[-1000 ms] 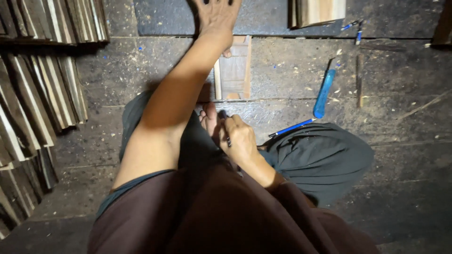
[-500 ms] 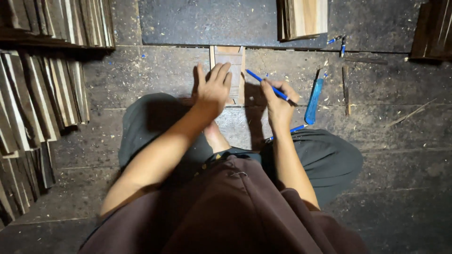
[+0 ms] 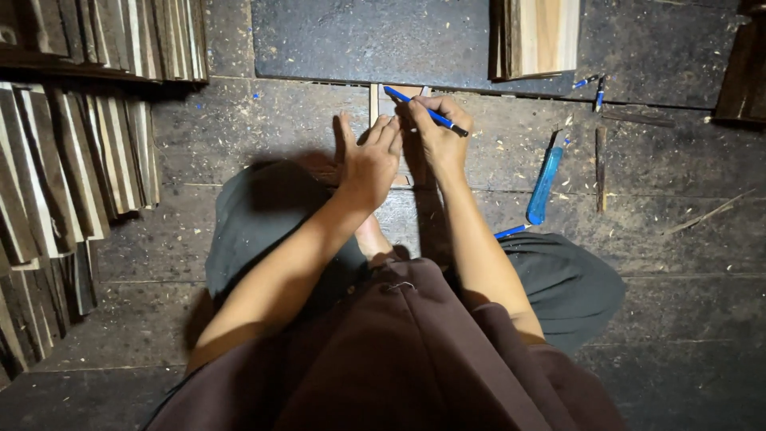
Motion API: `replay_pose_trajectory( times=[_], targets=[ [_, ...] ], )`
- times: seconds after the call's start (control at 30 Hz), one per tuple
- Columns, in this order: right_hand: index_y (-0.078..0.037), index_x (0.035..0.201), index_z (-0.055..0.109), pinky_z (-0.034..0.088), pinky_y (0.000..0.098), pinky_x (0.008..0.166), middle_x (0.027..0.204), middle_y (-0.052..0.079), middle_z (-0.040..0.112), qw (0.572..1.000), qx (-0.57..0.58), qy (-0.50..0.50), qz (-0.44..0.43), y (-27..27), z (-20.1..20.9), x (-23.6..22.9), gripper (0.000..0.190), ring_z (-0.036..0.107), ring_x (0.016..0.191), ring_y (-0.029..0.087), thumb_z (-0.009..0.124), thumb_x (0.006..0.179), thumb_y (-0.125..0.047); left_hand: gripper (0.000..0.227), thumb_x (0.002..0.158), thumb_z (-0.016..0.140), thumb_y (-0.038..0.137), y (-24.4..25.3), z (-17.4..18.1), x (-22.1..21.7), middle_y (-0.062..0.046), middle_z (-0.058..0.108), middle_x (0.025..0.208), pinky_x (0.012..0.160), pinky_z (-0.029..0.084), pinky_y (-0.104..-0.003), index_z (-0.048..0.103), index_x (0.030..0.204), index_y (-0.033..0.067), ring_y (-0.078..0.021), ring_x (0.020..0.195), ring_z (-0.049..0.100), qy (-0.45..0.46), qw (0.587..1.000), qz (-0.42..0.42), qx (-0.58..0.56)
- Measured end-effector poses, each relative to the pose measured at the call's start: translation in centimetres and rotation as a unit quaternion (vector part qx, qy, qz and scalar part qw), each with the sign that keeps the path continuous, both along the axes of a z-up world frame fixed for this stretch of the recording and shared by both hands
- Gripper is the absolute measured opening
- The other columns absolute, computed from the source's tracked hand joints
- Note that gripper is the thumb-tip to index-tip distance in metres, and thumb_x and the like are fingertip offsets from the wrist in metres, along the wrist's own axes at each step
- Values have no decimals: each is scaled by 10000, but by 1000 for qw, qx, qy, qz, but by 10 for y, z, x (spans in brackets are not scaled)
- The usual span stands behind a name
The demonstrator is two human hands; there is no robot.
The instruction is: The person is using a pen to mark lines on small wooden boards, likely for cutting or assembly reference.
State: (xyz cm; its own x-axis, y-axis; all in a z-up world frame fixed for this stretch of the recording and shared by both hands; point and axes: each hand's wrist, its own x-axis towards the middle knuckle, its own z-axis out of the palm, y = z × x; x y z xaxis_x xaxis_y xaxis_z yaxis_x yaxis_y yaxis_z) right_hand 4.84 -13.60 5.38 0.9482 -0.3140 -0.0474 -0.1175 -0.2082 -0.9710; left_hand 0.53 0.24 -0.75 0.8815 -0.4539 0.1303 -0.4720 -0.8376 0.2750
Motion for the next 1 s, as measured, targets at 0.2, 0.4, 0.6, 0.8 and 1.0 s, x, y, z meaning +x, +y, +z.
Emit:
replay_pose_trajectory(
  times=[0.2,0.4,0.6,0.8,1.0],
  targets=[
    [-11,795,739,491,282,579,776,115,745,989,-90,-46,109,-9,11,18,97,616,663,141,811,846,-52,277,909,694,115,-5,15,2,-112,631,1293,1085,109,-850,684,1169,18,-278,1308,542,-51,996,38,-56],
    [-25,720,721,430,229,485,643,53,701,969,-150,-36,192,-22,18,50,145,566,518,117,801,841,-30,222,983,617,100,-12,21,6,-66,637,1142,1124,111,-811,717,1148,-11,-241,1191,587,-69,990,76,-99],
    [-87,714,696,483,229,532,649,26,680,947,-192,29,255,-37,11,80,183,556,515,115,825,843,-87,231,938,617,76,-10,22,4,-123,646,1266,1045,54,-891,731,1105,-36,-302,1239,562,-24,993,59,-96],
    [-19,764,746,539,257,483,764,104,693,903,-311,47,294,-50,17,109,109,595,507,150,812,775,-105,115,887,687,58,-18,17,2,-143,652,1316,985,64,-939,780,918,-2,-362,1284,558,-6,992,74,-102],
    [21,912,773,571,394,591,806,186,741,805,-437,-47,399,-28,47,89,237,681,590,313,781,676,10,224,918,631,51,-26,8,2,-227,685,1208,1071,-5,-869,638,1141,35,-327,1141,667,36,957,180,-225]
  ],
)
